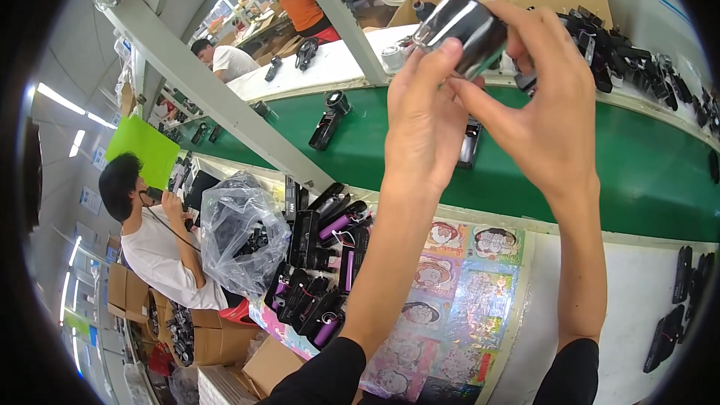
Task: The person assembles a handheld device by hand, combining plastic housing, electronic components, a rotary wheel, and wires on a factory production line.
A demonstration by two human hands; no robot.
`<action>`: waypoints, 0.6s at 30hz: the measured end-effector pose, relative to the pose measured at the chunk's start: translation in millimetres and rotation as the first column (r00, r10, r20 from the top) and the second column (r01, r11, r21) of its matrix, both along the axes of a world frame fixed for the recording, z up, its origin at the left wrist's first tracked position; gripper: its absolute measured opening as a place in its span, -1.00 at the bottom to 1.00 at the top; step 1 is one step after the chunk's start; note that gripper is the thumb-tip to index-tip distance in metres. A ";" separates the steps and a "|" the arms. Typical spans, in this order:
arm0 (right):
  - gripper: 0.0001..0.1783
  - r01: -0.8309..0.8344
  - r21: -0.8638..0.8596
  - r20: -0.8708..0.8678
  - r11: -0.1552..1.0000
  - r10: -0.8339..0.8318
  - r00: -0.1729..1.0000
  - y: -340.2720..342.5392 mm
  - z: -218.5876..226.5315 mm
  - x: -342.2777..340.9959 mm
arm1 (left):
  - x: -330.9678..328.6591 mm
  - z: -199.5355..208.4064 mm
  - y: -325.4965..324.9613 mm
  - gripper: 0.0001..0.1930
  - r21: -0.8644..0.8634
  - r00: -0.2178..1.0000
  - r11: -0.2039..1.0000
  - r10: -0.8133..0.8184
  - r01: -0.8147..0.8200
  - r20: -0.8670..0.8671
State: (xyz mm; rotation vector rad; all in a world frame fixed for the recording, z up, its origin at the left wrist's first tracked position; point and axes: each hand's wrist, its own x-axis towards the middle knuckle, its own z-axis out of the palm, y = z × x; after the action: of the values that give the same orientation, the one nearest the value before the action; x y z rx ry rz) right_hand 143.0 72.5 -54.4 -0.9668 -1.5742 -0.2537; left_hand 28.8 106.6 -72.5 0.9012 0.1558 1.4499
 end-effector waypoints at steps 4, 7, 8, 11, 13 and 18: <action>-0.40 -0.073 0.061 0.148 0.995 0.063 0.987 4.4 0.4 9.6 | 10.6 -5.4 2.0 -0.68 -0.034 0.998 0.998 -0.056 0.058 0.039; -0.59 -0.218 0.049 0.043 0.975 0.216 0.975 4.1 4.6 7.2 | 2.7 -6.3 6.8 -0.64 -0.113 0.994 0.989 -0.087 0.095 0.070; -0.67 -0.199 0.063 -0.029 0.978 0.201 0.979 5.5 4.0 9.3 | 0.3 -8.0 10.7 -0.60 -0.102 0.981 0.980 -0.162 0.173 0.104; -0.76 -0.137 -0.045 -0.105 0.989 0.132 0.986 1.3 6.8 19.7 | 5.4 -5.8 3.4 -0.53 -0.134 0.986 0.981 -0.129 0.142 0.103; -0.77 -0.158 -0.124 -0.088 0.980 0.148 0.985 -0.1 9.3 24.6 | 4.4 -5.2 3.1 -0.52 -0.119 0.981 0.978 -0.161 0.174 0.112; -0.76 -0.257 -0.236 -0.120 0.937 0.234 0.965 -4.6 10.9 24.3 | 8.0 -4.9 -4.9 -0.63 -0.057 0.996 0.997 -0.060 0.056 -0.065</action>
State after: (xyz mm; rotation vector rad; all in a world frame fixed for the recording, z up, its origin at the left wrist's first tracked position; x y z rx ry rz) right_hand 167.4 67.9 -43.4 -0.9469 -1.6499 0.1663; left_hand 36.8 101.7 -77.4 0.9026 0.2171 1.3560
